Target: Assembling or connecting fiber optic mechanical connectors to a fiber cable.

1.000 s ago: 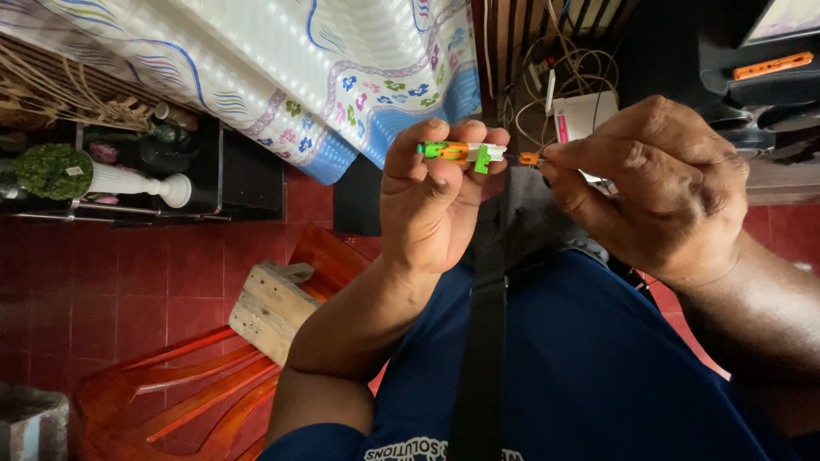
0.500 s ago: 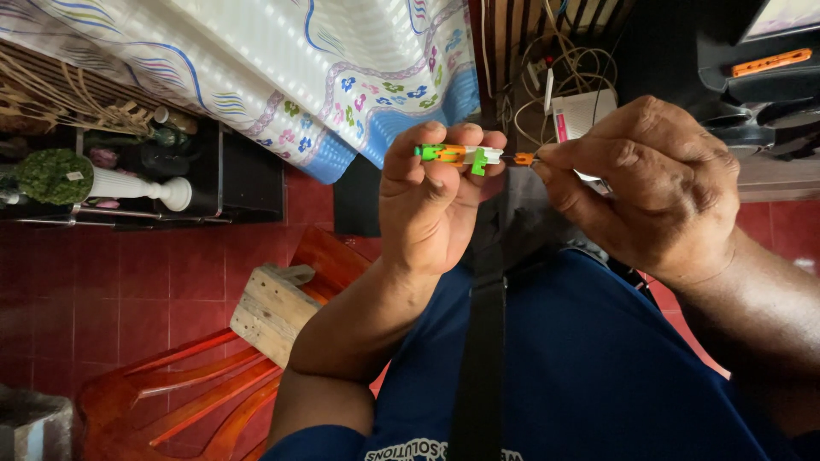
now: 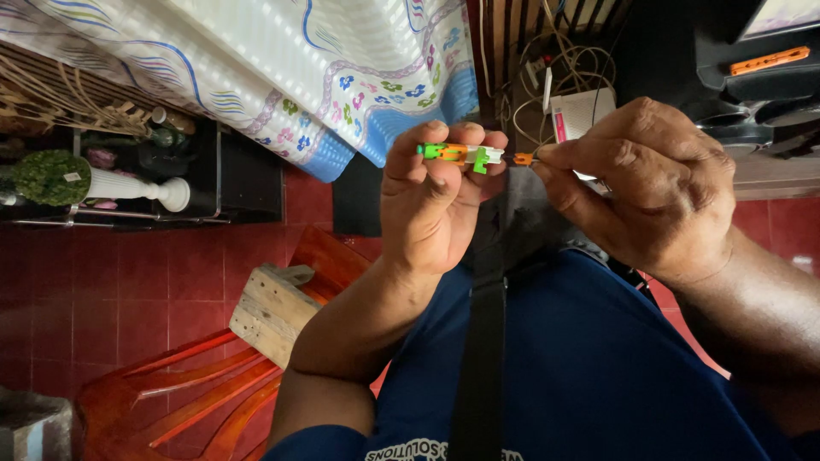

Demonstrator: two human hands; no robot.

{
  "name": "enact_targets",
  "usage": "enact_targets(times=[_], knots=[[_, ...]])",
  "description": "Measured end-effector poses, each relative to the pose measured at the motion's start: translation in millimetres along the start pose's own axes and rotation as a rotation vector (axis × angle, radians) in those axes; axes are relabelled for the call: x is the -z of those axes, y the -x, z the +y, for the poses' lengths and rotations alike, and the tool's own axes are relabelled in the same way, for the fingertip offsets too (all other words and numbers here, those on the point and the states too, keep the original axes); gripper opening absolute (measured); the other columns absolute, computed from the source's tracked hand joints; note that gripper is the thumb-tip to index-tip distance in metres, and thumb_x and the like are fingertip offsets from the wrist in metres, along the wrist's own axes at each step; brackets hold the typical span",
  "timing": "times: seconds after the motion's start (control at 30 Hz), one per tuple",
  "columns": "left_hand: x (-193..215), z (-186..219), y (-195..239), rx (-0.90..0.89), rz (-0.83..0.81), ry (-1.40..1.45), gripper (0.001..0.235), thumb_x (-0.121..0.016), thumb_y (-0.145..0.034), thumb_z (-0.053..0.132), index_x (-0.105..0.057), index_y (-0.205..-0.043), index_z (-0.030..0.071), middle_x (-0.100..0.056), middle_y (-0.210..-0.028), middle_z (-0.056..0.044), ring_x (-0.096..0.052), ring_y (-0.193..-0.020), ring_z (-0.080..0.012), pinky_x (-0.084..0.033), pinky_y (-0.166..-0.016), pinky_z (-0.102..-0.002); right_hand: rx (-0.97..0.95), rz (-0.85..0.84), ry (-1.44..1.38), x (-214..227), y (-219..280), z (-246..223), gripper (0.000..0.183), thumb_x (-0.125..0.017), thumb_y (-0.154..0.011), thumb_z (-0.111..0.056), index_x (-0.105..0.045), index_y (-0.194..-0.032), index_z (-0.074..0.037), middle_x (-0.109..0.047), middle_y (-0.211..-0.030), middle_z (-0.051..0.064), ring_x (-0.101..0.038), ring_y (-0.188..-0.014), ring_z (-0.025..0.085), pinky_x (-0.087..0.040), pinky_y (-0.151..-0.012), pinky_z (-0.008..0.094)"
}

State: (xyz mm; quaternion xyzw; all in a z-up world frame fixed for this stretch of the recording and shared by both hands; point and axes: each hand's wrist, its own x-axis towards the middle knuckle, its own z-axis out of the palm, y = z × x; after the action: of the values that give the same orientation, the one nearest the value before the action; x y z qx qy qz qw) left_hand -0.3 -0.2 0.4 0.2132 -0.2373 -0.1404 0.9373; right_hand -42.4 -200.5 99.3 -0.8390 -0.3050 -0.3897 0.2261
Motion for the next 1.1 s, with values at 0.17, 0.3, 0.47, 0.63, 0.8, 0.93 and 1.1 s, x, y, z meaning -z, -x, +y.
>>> enact_targets(times=[0.17,0.3,0.47,0.63,0.8,0.93,1.1], knots=[[-0.5,-0.9,0.8,0.0,-0.001,-0.014,0.023,-0.071,-0.111,0.012,-0.066,-0.133,0.011,-0.071,-0.129,-0.01,-0.066,-0.126,-0.0296,-0.056,-0.107,-0.04,-0.041,-0.012,-0.029,0.3,3.7,-0.7,0.027,-0.09,-0.086,-0.002,-0.068,-0.102,-0.002,-0.068,-0.086,0.006,-0.065,-0.076,0.017,-0.052,-0.064,0.029],[-1.6,0.1,1.7,0.01,-0.001,-0.017,0.021,-0.071,-0.111,0.012,-0.067,-0.132,0.011,-0.071,-0.128,-0.01,-0.066,-0.126,-0.0292,-0.056,-0.108,-0.04,-0.045,-0.028,-0.043,-1.0,3.3,-0.6,0.026,-0.088,-0.086,-0.002,-0.068,-0.103,-0.003,-0.069,-0.088,0.005,-0.066,-0.078,0.016,-0.053,-0.064,0.029],[-2.6,-0.6,3.2,0.027,0.011,0.001,0.021,-0.071,-0.111,0.012,-0.067,-0.131,0.011,-0.071,-0.129,-0.01,-0.066,-0.126,-0.0289,-0.056,-0.106,-0.041,-0.049,-0.031,-0.033,-1.2,2.8,-2.4,0.027,-0.088,-0.085,-0.003,-0.068,-0.102,-0.003,-0.068,-0.086,0.006,-0.065,-0.076,0.016,-0.052,-0.062,0.028],[-3.4,-0.4,3.4,0.029,0.007,-0.015,0.021,-0.071,-0.111,0.012,-0.067,-0.132,0.011,-0.071,-0.129,-0.01,-0.066,-0.126,-0.0283,-0.056,-0.106,-0.041,-0.06,-0.039,-0.013,-2.9,5.2,-1.4,0.027,-0.086,-0.083,-0.006,-0.07,-0.105,-0.003,-0.068,-0.083,0.005,-0.063,-0.071,0.013,-0.05,-0.059,0.028],[-2.2,-0.3,4.4,0.037,-0.004,-0.011,0.021,-0.07,-0.111,0.01,-0.067,-0.132,0.011,-0.071,-0.13,-0.01,-0.065,-0.127,-0.0279,-0.056,-0.107,-0.04,-0.027,-0.017,-0.055,-1.9,2.3,-2.9,0.028,-0.088,-0.085,-0.003,-0.067,-0.104,-0.002,-0.068,-0.085,0.006,-0.064,-0.074,0.016,-0.053,-0.062,0.03],[-1.6,-1.2,5.2,0.035,0.0,-0.015,0.022,-0.07,-0.111,0.01,-0.066,-0.133,0.011,-0.071,-0.13,-0.01,-0.065,-0.128,-0.0284,-0.056,-0.108,-0.04,-0.025,-0.008,-0.056,-3.1,4.2,-3.0,0.028,-0.088,-0.088,-0.001,-0.067,-0.107,-0.001,-0.067,-0.089,0.006,-0.065,-0.079,0.016,-0.053,-0.064,0.029],[-0.5,-2.0,5.8,0.023,0.0,-0.034,0.021,-0.07,-0.112,0.01,-0.066,-0.133,0.01,-0.072,-0.13,-0.011,-0.067,-0.124,-0.0307,-0.058,-0.104,-0.041,-0.047,-0.017,-0.058,-2.9,2.7,-4.7,0.029,-0.089,-0.084,-0.002,-0.068,-0.103,-0.001,-0.067,-0.086,0.006,-0.064,-0.075,0.016,-0.053,-0.06,0.029]])
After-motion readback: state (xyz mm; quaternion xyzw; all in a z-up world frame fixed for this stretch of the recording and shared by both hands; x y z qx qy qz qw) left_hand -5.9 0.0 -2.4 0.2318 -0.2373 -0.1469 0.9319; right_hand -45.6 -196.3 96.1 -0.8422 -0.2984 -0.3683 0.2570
